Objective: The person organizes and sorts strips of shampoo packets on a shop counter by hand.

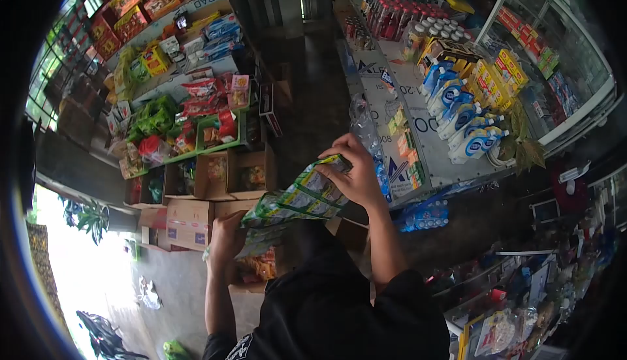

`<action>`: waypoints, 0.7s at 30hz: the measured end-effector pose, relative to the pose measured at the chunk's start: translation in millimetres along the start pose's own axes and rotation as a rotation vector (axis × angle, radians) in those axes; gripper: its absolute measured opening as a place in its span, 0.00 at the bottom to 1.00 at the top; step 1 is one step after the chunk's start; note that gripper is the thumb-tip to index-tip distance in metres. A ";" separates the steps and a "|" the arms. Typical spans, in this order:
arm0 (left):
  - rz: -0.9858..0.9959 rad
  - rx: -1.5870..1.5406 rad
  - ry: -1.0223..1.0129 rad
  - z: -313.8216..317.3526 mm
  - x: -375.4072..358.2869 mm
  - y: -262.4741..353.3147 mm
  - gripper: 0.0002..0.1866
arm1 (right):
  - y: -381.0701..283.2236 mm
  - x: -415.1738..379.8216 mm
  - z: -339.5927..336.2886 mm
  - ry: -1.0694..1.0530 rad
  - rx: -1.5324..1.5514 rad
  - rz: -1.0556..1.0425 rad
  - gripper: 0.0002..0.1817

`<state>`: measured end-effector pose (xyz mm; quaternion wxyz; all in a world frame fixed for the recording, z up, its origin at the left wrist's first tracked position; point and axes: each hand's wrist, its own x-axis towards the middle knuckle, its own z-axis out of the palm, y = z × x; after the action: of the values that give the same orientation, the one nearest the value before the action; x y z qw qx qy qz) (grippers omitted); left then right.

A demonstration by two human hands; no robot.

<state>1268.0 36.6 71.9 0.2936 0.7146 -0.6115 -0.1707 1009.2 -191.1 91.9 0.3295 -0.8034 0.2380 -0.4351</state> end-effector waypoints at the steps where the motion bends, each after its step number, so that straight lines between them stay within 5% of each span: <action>1: 0.017 0.013 0.025 0.7 15.0 -0.1 0.23 | 9.3 5.9 3.1 0.046 0.008 0.047 0.15; 4: 0.018 0.043 0.077 7.9 57.9 -8.3 0.29 | 64.5 18.8 27.5 0.188 -0.005 0.218 0.16; 7: 0.047 -0.023 0.152 18.6 112.6 -18.1 0.30 | 144.6 26.2 38.8 0.020 0.441 0.556 0.20; 8: 0.066 -0.006 0.175 23.4 132.2 -22.0 0.31 | 170.9 34.3 43.7 -0.027 0.373 0.567 0.29; 16: -0.033 -0.060 0.347 47.6 280.2 -52.6 0.34 | 286.6 115.5 53.3 -0.523 0.203 1.194 0.38; 19: -0.006 -0.054 0.353 45.2 314.2 -51.7 0.35 | 323.3 119.6 90.7 -0.256 0.938 1.163 0.28; 21: 0.029 -0.067 0.364 45.9 332.2 -52.8 0.35 | 357.8 130.0 108.4 -0.274 0.831 1.105 0.30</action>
<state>1345.5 -292.5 41.7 0.4256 0.7147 -0.5524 -0.0546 1133.8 -482.7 -145.0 0.8087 -0.4203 0.3817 -0.1538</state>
